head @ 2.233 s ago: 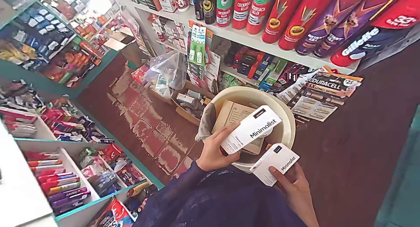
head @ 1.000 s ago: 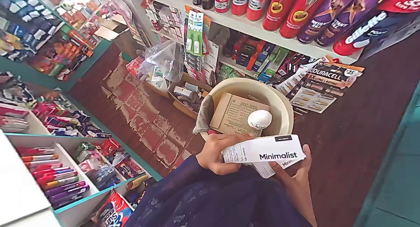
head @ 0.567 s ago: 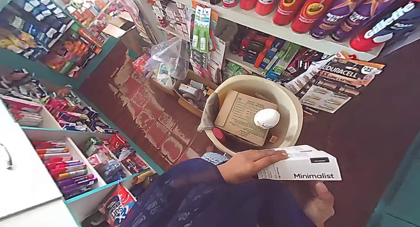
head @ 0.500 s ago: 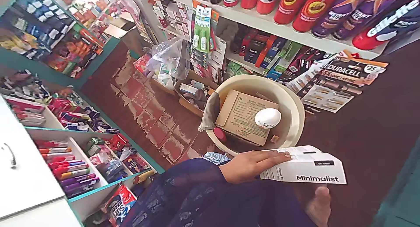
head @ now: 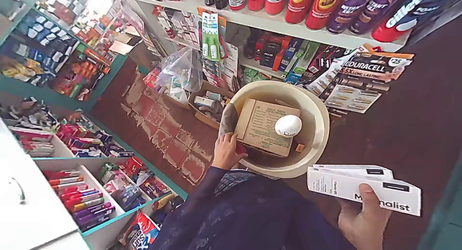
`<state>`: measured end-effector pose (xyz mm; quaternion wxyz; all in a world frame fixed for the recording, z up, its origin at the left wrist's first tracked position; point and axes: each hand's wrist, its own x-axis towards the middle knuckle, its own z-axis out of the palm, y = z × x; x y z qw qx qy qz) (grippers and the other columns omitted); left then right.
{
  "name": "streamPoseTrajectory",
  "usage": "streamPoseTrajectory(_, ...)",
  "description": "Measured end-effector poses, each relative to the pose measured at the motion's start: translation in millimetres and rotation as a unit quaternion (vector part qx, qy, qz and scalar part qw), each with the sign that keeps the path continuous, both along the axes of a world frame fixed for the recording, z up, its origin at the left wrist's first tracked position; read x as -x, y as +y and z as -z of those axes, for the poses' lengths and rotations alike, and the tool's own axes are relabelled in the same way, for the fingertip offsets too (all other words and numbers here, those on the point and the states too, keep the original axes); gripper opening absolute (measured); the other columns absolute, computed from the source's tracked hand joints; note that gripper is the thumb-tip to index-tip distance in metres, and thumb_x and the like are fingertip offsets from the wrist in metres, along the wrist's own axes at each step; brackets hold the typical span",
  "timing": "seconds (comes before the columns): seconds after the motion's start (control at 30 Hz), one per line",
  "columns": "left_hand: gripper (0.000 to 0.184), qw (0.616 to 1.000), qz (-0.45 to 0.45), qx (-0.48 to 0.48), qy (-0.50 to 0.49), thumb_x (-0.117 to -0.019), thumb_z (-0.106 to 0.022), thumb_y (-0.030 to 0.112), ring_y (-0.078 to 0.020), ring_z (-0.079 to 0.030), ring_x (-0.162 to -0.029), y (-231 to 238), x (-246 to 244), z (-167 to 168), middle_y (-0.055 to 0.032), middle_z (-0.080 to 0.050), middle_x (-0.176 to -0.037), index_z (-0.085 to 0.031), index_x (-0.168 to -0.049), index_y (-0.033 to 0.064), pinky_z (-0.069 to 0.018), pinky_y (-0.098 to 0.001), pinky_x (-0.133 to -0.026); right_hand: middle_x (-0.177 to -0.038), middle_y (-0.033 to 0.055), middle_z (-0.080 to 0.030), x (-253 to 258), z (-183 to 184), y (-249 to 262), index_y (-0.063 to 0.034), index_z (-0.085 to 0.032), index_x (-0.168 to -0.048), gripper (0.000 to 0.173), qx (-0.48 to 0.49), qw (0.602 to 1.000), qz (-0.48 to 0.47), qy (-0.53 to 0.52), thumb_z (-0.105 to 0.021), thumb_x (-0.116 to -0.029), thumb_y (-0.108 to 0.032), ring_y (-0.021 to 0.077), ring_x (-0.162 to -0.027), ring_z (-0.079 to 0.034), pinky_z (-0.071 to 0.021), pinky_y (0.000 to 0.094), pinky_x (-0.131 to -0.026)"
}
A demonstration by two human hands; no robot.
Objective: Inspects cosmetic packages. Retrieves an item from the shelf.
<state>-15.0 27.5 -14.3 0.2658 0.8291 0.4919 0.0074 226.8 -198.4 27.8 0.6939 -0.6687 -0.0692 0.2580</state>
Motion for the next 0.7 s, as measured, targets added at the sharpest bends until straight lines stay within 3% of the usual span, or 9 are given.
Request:
streamPoseTrajectory(0.07, 0.079, 0.998, 0.008, 0.022, 0.055, -0.0786, -0.083, 0.05, -0.0388, -0.041, -0.143, 4.3, -0.7, 7.1, -0.0185, -0.056, -0.144, -0.06, -0.14, 0.0064, -0.0301, -0.0589, -0.117, -0.124, -0.0022, -0.061, -1.8, -1.0, 4.6, -0.0104, -0.025, -0.15, 0.076, -0.003, 1.0, 0.007, -0.015, -0.068, -0.0909, -0.031, 0.0078, -0.105, -0.068, -0.0621, 0.0287, -0.082)
streamPoseTrajectory(0.2, 0.055, 0.999, 0.02, 0.013, 0.045, -0.0845, -0.079, 0.045, -0.0333, -0.043, -0.144, 4.0, -2.8, 12.8, -0.0133, -0.066, -0.134, -0.07, -0.124, 0.0071, -0.0178, -0.0545, -0.124, -0.141, 0.0102, -0.051, -9.0, 9.0, 17.1, 0.0067, -0.012, -0.154, 0.105, -0.037, 0.982, -0.052, -0.18, -0.08, -0.0816, -0.025, 0.0086, -0.122, -0.059, -0.0517, 0.0268, -0.104)
streamPoseTrajectory(0.27, 0.051, 0.999, 0.028, 0.003, 0.021, -0.0859, -0.078, 0.041, -0.032, -0.048, -0.141, 1.0, -1.4, 13.7, -0.0148, -0.068, -0.13, -0.071, -0.122, 0.0052, -0.016, -0.0541, -0.125, -0.146, 0.0156, -0.046, -17.5, 13.8, 26.3, 0.0073, -0.017, -0.153, 0.113, -0.035, 0.953, -0.107, -0.281, -0.088, -0.0741, -0.033, 0.0128, -0.13, -0.054, -0.0467, 0.0308, -0.111)
streamPoseTrajectory(0.33, 0.048, 0.999, 0.028, -0.014, -0.033, -0.0853, -0.079, 0.036, -0.0326, -0.059, -0.13, -3.1, 1.3, 14.2, -0.0164, -0.07, -0.125, -0.072, -0.12, 0.0033, -0.026, -0.0548, -0.122, -0.146, 0.0157, -0.047, -28.5, 16.9, 40.4, 0.0025, -0.023, -0.152, 0.113, -0.045, 0.921, -0.166, -0.35, -0.091, -0.0699, -0.035, 0.0142, -0.133, -0.053, -0.045, 0.0335, -0.113)
streamPoseTrajectory(0.37, 0.046, 0.996, 0.023, -0.034, -0.074, -0.0843, -0.08, 0.034, -0.0334, -0.065, -0.12, -5.4, 3.5, 14.7, -0.0169, -0.072, -0.119, -0.073, -0.117, 0.0026, -0.0388, -0.0548, -0.115, -0.147, 0.0159, -0.048, -34.8, 17.5, 48.7, 0.0, -0.022, -0.153, 0.115, -0.041, 0.907, -0.195, -0.37, -0.091, -0.0687, -0.038, 0.0135, -0.134, -0.052, -0.0448, 0.0328, -0.114)
streamPoseTrajectory(0.43, 0.043, 0.985, 0.02, -0.071, -0.159, -0.0841, -0.08, 0.031, -0.0335, -0.071, -0.1, -8.6, 9.2, 10.7, -0.0177, -0.072, -0.111, -0.073, -0.115, 0.0018, -0.0574, -0.0535, -0.087, -0.149, 0.0227, -0.046, -47.0, 19.4, 64.3, 0.0002, -0.018, -0.156, 0.122, -0.009, 0.885, -0.239, -0.398, -0.09, -0.0675, -0.043, 0.0162, -0.135, -0.051, -0.0437, 0.0337, -0.114)
streamPoseTrajectory(0.5, 0.042, 0.967, 0.019, -0.11, -0.229, -0.0829, -0.081, 0.027, -0.0297, -0.072, -0.093, -9.8, 14.8, 0.4, -0.017, -0.072, -0.109, -0.072, -0.115, 0.0012, -0.0603, -0.0485, -0.078, -0.151, 0.0278, -0.042, -57.8, 21.5, 79.6, 0.0005, -0.016, -0.158, 0.127, 0.055, 0.867, -0.279, -0.41, -0.088, -0.0636, -0.046, 0.0254, -0.138, -0.048, -0.0421, 0.0406, -0.114)
streamPoseTrajectory(0.6, 0.044, 0.933, 0.042, -0.17, -0.315, -0.0833, -0.081, 0.028, -0.0247, -0.072, -0.097, -2.6, 24.0, -17.0, -0.0176, -0.071, -0.11, -0.07, -0.115, -0.0013, -0.0605, -0.0405, -0.084, -0.149, 0.0345, -0.042, -72.7, 36.3, 102.4, 0.0001, -0.025, -0.158, 0.129, 0.12, 0.833, -0.324, -0.433, -0.09, -0.0562, -0.045, 0.0502, -0.136, -0.043, -0.0365, 0.0643, -0.111)
streamPoseTrajectory(0.7, 0.045, 0.892, 0.07, -0.208, -0.395, -0.091, -0.073, 0.038, -0.0193, -0.068, -0.1, 6.8, 30.3, -26.5, -0.017, -0.068, -0.11, -0.068, -0.116, 0.0005, -0.057, -0.0318, -0.089, -0.15, 0.0345, -0.041, -78.1, 55.4, 111.1, 0.0029, -0.024, -0.159, 0.129, 0.129, 0.814, -0.37, -0.429, -0.089, -0.0589, -0.045, 0.0474, -0.138, -0.044, -0.0371, 0.0569, -0.115)
